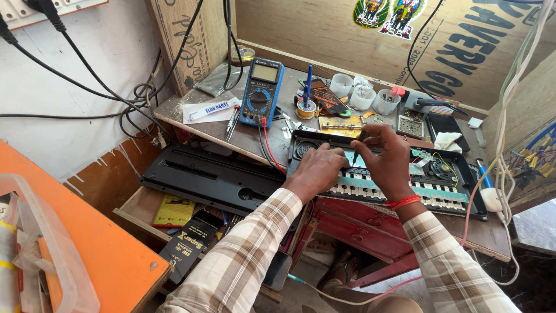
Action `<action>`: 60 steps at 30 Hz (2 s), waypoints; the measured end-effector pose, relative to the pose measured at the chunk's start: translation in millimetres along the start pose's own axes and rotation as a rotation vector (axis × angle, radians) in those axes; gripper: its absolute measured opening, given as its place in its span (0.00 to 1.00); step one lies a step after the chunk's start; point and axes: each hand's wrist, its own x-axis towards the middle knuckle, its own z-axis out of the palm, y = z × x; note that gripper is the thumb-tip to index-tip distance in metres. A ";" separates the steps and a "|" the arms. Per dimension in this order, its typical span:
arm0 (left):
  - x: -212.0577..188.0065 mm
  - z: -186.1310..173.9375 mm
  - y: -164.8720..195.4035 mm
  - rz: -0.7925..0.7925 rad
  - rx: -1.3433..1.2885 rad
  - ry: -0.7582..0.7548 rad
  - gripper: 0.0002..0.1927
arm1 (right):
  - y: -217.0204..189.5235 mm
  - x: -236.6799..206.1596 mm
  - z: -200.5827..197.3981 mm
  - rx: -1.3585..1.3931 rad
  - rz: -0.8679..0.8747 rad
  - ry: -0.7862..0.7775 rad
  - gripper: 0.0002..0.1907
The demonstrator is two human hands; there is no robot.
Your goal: The person works on a disassembled keyboard at a cluttered electronics workbench. They use a multimeter to probe the keyboard's circuit board, then use a small tool to adjust components. Finally, they place the keyboard's outer casing back over the internal assembly.
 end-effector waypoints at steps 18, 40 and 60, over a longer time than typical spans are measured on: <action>2.1 7.5 -3.2 0.003 -0.016 0.025 0.18 | 27.5 0.1 3.7 0.176 0.087 0.064 0.15; 0.5 5.4 -3.0 -0.015 -0.033 -0.010 0.20 | 11.7 4.1 -0.5 0.022 -0.032 -0.015 0.15; 1.2 13.1 -9.1 -0.001 -0.038 0.036 0.19 | 12.3 6.3 5.7 -0.011 0.006 -0.054 0.24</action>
